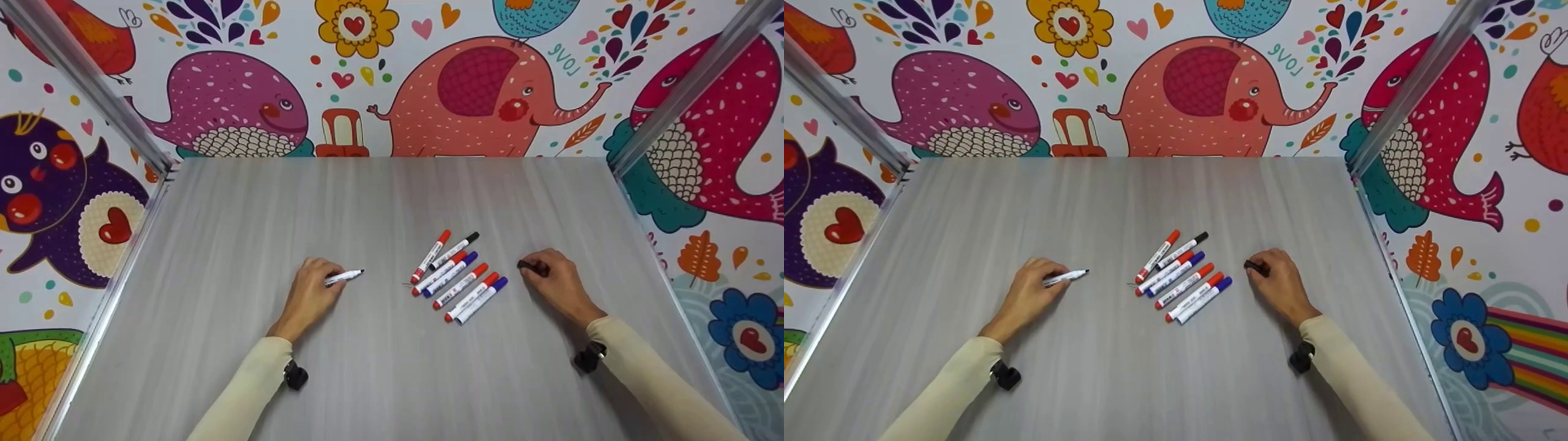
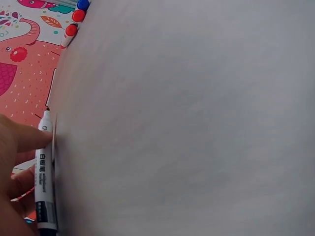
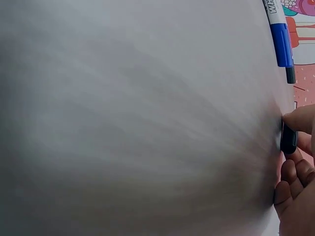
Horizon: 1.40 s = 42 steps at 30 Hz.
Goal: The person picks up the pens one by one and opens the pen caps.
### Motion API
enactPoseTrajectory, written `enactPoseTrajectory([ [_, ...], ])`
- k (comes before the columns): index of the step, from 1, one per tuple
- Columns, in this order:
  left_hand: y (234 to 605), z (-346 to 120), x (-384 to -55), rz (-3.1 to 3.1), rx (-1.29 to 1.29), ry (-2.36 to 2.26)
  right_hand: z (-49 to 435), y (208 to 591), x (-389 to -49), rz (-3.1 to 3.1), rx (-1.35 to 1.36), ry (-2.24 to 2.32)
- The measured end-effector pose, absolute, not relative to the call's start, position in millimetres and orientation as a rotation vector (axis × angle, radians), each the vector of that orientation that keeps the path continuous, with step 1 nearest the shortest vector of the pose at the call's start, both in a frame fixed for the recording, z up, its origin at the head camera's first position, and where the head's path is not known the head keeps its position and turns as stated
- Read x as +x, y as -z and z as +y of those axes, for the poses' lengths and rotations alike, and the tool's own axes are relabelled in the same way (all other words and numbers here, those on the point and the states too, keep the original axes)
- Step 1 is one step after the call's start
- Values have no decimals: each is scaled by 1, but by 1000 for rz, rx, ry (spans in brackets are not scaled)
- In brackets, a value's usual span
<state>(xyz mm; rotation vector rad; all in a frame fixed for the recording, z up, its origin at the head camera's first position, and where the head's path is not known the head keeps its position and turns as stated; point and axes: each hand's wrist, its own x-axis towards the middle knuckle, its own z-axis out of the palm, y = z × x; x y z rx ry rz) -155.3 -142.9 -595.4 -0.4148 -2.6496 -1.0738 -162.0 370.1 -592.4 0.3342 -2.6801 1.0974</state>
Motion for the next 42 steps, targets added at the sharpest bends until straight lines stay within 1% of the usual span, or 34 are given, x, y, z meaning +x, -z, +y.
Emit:
enactPoseTrajectory([
  [2, 602, -146, -157, -2597, -449, 1088, 370, 592, -162, -2683, 332, -1093],
  [8, 607, -147, -157, -2555, -482, 1064, 370, 592, -161, -2678, 332, -1094],
  [13, 601, -144, -155, -2602, -469, 1027, 370, 592, -159, -2680, 326, -1096],
  [28, 600, -146, -155, -2619, -516, 982, 371, 591, -161, -2688, 300, -1106],
  [35, 597, -146, -154, -2619, -510, 918, 371, 586, -160, -2736, 253, -1130],
  [42, 590, -142, -153, -2604, -496, 955, 370, 581, -161, -2723, 260, -1129],
])
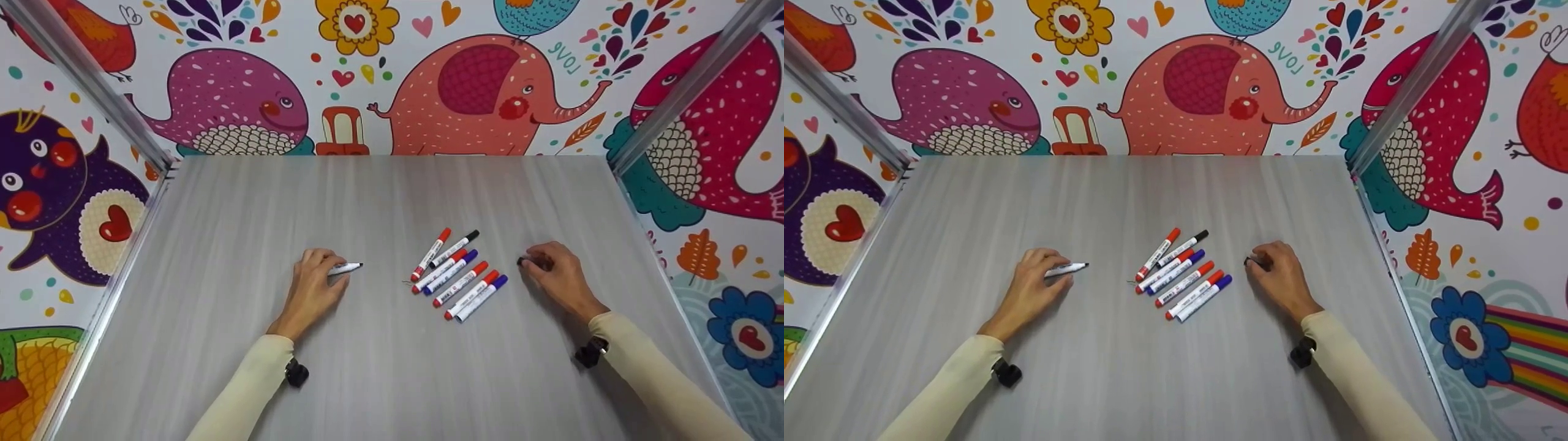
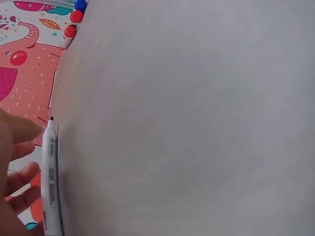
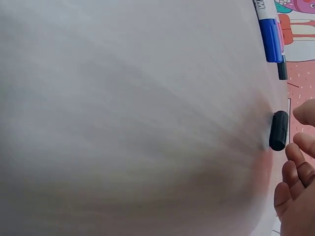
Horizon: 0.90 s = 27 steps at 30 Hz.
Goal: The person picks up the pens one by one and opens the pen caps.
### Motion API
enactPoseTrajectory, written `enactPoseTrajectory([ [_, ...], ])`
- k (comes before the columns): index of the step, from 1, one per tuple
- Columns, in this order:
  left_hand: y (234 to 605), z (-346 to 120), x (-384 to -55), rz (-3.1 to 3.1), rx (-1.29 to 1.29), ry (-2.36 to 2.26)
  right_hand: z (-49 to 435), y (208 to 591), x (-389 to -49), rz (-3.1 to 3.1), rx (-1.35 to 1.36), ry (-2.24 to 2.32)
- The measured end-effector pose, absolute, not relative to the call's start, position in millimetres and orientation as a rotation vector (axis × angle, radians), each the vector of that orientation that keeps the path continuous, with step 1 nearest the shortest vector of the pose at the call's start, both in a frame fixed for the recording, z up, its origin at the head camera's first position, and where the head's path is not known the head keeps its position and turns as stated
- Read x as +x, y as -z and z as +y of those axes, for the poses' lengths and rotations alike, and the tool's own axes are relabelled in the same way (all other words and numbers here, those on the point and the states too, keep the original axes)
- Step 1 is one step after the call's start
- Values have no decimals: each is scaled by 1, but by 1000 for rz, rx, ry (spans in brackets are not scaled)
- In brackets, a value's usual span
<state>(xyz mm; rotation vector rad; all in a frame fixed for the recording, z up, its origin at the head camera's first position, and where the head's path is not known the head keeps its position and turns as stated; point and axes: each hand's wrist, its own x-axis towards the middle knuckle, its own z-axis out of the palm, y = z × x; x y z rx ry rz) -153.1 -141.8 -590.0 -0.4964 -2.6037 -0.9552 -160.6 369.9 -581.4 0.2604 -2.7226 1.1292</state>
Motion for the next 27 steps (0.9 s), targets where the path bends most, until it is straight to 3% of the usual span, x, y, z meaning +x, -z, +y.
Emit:
enactPoseTrajectory([
  [27, 577, -111, -150, -2528, -643, 1041, 349, 561, -168, -2705, 396, -1061],
])
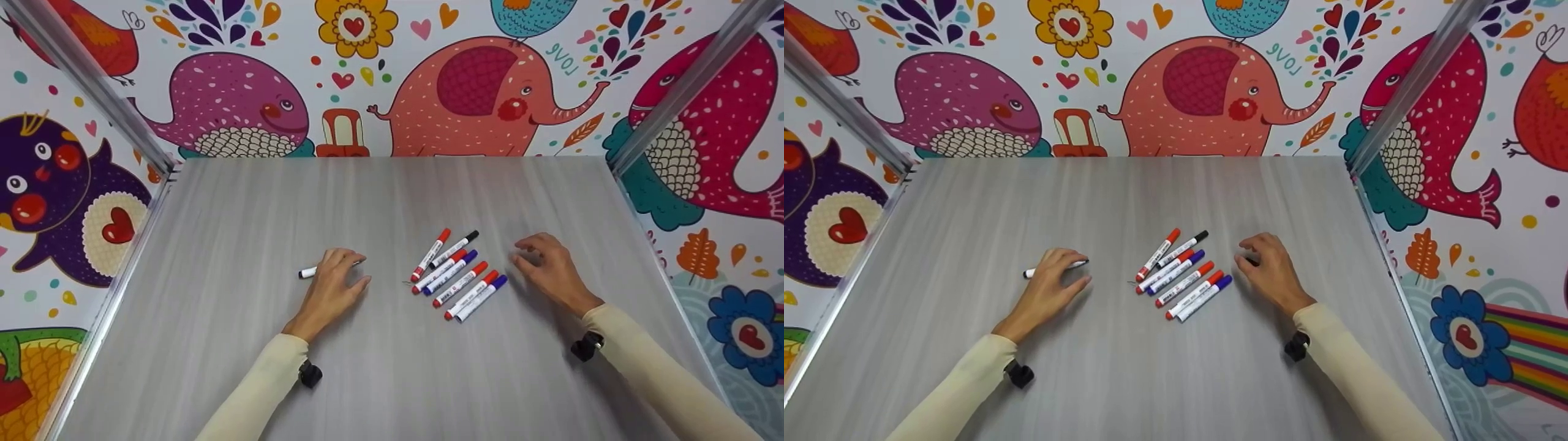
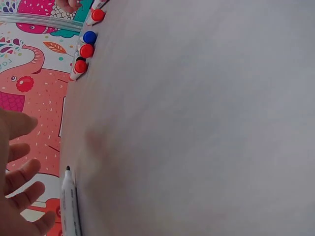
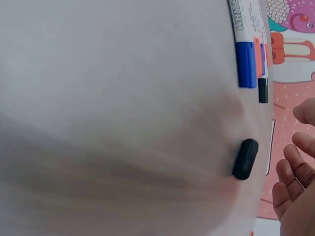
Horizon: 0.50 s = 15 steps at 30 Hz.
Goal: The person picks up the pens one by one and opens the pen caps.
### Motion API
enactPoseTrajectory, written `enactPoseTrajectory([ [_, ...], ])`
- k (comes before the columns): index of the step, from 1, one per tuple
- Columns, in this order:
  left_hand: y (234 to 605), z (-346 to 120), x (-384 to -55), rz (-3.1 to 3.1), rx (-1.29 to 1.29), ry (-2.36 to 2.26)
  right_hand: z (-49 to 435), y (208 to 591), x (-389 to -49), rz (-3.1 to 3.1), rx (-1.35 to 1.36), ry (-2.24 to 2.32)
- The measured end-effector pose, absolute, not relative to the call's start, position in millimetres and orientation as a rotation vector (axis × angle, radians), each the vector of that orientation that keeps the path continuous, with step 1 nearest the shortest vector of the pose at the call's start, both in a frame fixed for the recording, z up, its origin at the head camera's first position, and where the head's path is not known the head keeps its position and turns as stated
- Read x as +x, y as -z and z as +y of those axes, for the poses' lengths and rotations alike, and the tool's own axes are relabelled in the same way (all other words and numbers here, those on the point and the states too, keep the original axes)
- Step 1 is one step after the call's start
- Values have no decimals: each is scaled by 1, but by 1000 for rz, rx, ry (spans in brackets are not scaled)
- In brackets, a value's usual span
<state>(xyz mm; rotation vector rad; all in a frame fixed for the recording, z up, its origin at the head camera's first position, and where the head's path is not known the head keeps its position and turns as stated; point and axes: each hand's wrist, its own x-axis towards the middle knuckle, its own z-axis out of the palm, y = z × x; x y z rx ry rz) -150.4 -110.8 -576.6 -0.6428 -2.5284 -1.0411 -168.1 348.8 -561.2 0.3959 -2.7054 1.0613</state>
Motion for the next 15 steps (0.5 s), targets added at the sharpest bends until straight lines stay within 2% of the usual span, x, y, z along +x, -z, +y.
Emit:
enactPoseTrajectory([
  [15, 570, -86, -148, -2616, -670, 1116, 325, 551, -176, -2714, 468, -1107],
])
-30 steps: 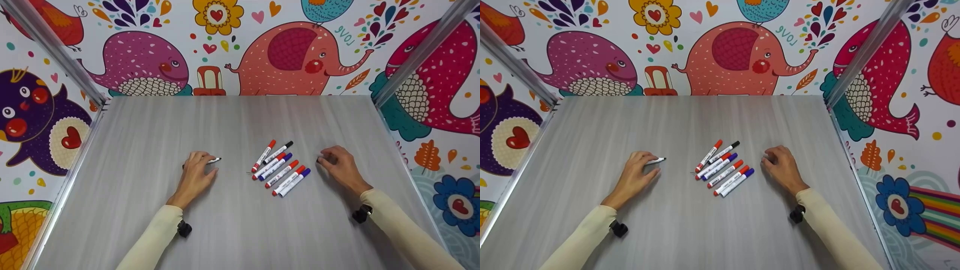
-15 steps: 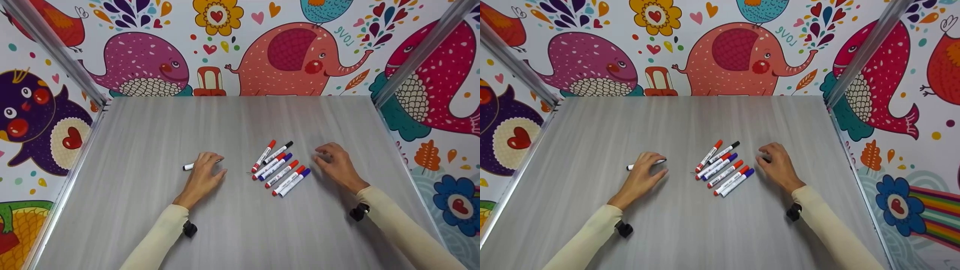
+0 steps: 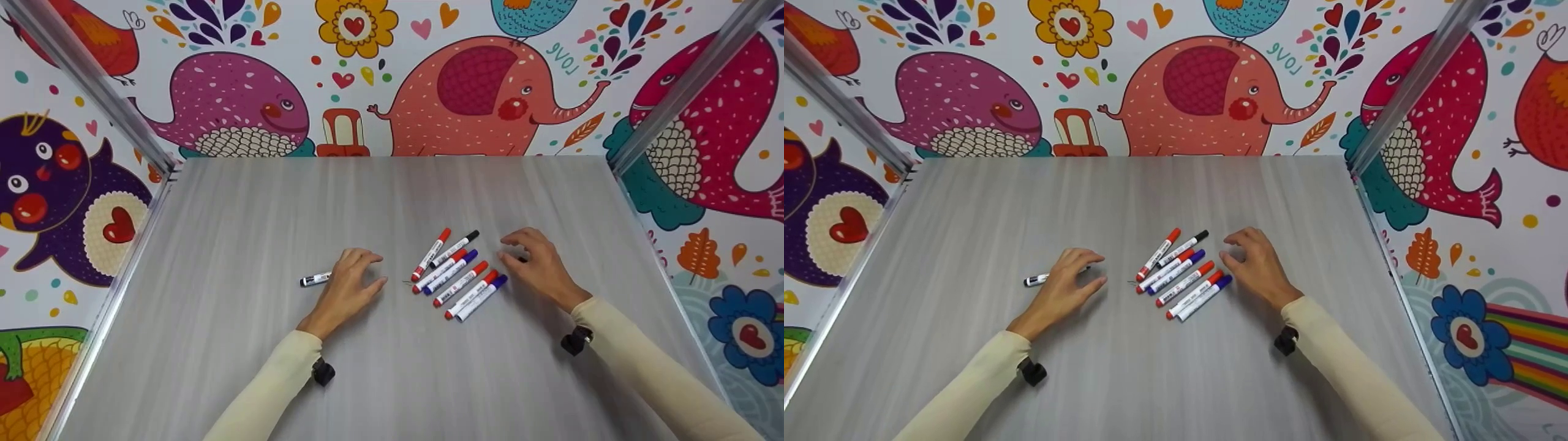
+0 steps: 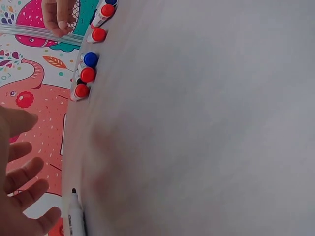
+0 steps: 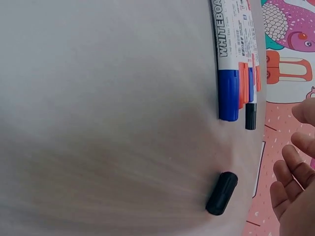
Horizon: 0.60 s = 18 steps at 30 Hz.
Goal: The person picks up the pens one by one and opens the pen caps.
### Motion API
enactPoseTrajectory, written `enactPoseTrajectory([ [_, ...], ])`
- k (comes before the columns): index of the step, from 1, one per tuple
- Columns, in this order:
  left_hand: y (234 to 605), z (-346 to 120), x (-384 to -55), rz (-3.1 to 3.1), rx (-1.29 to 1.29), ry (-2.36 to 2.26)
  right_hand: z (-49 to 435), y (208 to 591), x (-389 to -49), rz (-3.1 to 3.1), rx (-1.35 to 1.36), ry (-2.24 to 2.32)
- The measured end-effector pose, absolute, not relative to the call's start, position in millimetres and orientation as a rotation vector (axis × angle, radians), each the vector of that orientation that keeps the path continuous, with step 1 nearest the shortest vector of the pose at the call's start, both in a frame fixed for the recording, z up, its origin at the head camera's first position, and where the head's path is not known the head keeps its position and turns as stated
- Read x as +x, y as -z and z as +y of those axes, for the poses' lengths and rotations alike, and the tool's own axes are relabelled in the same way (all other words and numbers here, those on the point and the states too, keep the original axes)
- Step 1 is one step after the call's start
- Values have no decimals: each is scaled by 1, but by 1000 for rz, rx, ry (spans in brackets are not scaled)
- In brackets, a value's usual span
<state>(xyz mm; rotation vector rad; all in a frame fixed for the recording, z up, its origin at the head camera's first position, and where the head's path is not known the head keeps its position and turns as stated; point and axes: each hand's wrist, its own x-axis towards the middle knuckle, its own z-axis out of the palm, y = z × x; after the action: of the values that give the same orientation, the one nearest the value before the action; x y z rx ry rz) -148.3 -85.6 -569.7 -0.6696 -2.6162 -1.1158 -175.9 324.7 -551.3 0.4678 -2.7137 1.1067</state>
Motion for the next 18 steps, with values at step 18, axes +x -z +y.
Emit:
enactPoseTrajectory([
  [18, 574, -57, -152, -2629, -713, 1156, 306, 552, -184, -2728, 524, -1181],
])
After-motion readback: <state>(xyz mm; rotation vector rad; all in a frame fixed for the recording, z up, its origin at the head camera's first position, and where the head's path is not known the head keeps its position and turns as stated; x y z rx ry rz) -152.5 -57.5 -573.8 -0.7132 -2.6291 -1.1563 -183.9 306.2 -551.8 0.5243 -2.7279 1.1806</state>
